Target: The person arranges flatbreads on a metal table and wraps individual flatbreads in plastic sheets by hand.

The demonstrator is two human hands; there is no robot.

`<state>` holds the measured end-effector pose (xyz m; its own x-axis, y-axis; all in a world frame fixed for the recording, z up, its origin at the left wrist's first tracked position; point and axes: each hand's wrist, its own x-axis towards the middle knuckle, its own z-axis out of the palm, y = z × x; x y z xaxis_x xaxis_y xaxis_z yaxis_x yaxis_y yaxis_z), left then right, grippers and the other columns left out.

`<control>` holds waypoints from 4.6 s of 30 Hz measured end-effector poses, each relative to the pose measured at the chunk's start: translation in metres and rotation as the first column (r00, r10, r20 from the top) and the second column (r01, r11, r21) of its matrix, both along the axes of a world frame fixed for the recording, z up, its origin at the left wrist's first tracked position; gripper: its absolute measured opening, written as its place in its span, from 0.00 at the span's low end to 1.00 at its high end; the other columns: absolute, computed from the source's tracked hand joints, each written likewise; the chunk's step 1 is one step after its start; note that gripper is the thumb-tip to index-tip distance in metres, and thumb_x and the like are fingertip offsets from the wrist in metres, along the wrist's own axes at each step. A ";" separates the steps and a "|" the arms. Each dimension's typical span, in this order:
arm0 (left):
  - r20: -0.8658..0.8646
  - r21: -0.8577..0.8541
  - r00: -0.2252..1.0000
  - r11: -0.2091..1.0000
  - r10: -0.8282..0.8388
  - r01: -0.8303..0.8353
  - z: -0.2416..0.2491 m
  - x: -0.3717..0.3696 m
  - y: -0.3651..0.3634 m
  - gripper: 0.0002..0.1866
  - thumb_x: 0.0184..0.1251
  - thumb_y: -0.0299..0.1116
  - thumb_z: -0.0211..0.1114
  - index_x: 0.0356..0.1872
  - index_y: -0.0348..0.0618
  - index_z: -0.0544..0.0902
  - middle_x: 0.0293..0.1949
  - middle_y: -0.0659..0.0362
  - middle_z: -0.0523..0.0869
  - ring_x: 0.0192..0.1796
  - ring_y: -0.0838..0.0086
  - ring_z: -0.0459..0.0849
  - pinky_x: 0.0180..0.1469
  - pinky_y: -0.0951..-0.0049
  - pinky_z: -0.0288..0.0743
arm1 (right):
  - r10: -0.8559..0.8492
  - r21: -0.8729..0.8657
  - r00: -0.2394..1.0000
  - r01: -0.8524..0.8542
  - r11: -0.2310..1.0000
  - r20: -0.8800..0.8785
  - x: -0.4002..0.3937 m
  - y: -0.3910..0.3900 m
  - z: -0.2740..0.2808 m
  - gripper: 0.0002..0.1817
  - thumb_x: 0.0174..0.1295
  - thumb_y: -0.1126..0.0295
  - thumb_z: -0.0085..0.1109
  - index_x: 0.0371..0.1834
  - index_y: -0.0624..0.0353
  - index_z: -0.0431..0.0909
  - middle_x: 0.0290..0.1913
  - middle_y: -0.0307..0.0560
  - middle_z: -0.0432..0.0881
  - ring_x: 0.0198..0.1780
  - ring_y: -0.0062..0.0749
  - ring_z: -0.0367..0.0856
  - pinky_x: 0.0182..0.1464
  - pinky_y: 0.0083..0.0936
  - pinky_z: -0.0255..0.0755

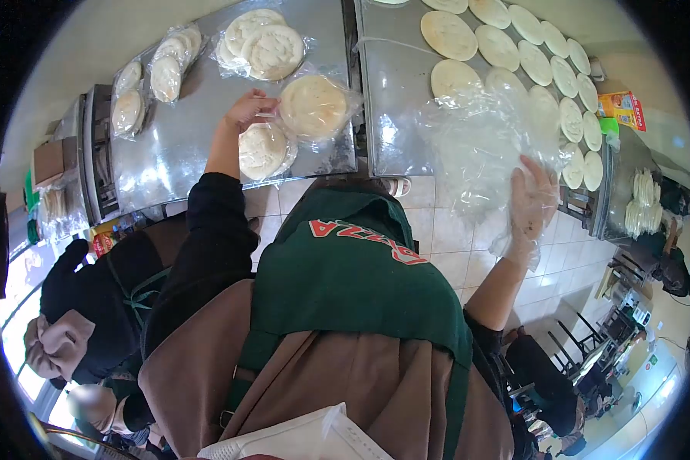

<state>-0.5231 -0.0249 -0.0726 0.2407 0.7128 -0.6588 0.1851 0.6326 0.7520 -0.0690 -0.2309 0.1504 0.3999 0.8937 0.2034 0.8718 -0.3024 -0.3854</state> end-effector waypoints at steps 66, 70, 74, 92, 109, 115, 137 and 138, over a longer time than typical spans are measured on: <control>0.041 0.526 0.962 0.824 -0.272 0.211 0.146 0.196 -0.021 0.08 0.67 0.31 0.57 0.42 0.40 0.73 0.22 0.63 0.75 0.23 0.77 0.73 0.25 0.75 0.70 | -0.027 0.243 0.821 0.200 0.949 -0.571 -0.027 -0.013 0.025 0.19 0.72 0.63 0.40 0.43 0.68 0.78 0.38 0.46 0.81 0.39 0.25 0.75 0.43 0.24 0.69; -0.150 0.987 0.956 0.088 0.253 0.132 0.145 0.200 -0.018 0.09 0.66 0.32 0.59 0.40 0.39 0.74 0.23 0.62 0.75 0.23 0.78 0.74 0.26 0.74 0.71 | -0.035 0.240 0.815 0.212 0.947 -0.579 -0.025 -0.021 0.028 0.18 0.72 0.63 0.42 0.43 0.68 0.78 0.36 0.42 0.81 0.37 0.21 0.74 0.42 0.20 0.68; 0.006 0.888 0.972 0.448 -0.236 0.103 0.159 0.210 -0.041 0.08 0.67 0.28 0.55 0.44 0.37 0.77 0.30 0.60 0.80 0.29 0.77 0.78 0.34 0.74 0.76 | -0.092 0.196 0.826 0.239 0.951 -0.556 -0.028 -0.023 0.035 0.17 0.71 0.64 0.43 0.42 0.67 0.79 0.36 0.42 0.80 0.37 0.19 0.73 0.41 0.19 0.68; 0.540 0.403 0.460 0.696 -0.705 0.594 0.100 0.275 -0.098 0.22 0.51 0.29 0.73 0.48 0.41 0.76 0.40 0.63 0.82 0.39 0.82 0.79 0.37 0.81 0.73 | 0.057 0.115 0.991 -0.043 0.992 -0.125 -0.024 -0.047 0.040 0.09 0.66 0.73 0.49 0.32 0.66 0.77 0.33 0.52 0.78 0.32 0.46 0.78 0.36 0.33 0.70; 0.745 0.057 0.633 0.965 -0.212 0.257 0.070 0.272 -0.106 0.23 0.58 0.21 0.63 0.56 0.40 0.71 0.48 0.56 0.80 0.51 0.71 0.81 0.49 0.75 0.77 | -0.327 -0.026 0.945 0.327 0.945 0.001 0.039 -0.165 -0.008 0.14 0.68 0.68 0.46 0.29 0.64 0.78 0.32 0.50 0.80 0.36 0.44 0.79 0.42 0.33 0.71; -0.145 0.880 0.771 0.276 -0.620 0.387 0.023 0.288 -0.101 0.25 0.54 0.22 0.62 0.57 0.43 0.73 0.57 0.53 0.76 0.60 0.59 0.74 0.62 0.59 0.67 | -0.526 0.058 0.844 0.523 0.850 0.106 0.039 -0.200 0.014 0.19 0.70 0.65 0.44 0.26 0.65 0.79 0.31 0.55 0.80 0.35 0.44 0.79 0.40 0.34 0.70; -0.752 0.646 0.658 0.159 -0.032 0.747 0.009 0.340 -0.166 0.35 0.47 0.51 0.69 0.59 0.53 0.72 0.49 0.54 0.75 0.54 0.62 0.73 0.55 0.54 0.64 | -0.409 0.086 0.908 0.402 0.912 0.088 0.079 -0.218 0.012 0.21 0.70 0.64 0.40 0.32 0.67 0.81 0.33 0.56 0.82 0.37 0.45 0.80 0.44 0.36 0.71; -0.729 0.672 0.684 0.169 -0.023 0.721 0.009 0.343 -0.169 0.34 0.47 0.51 0.69 0.57 0.51 0.73 0.48 0.54 0.75 0.53 0.62 0.73 0.53 0.56 0.64 | -0.386 0.075 0.914 0.380 0.922 0.126 0.082 -0.218 0.012 0.22 0.71 0.63 0.39 0.33 0.68 0.80 0.34 0.57 0.82 0.38 0.45 0.80 0.45 0.36 0.70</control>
<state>-0.1799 -0.1938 -0.0631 0.6077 0.7642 0.2161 0.6642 -0.6382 0.3894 0.0134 -0.4491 0.1624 0.6751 0.6653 0.3190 0.7378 -0.6077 -0.2940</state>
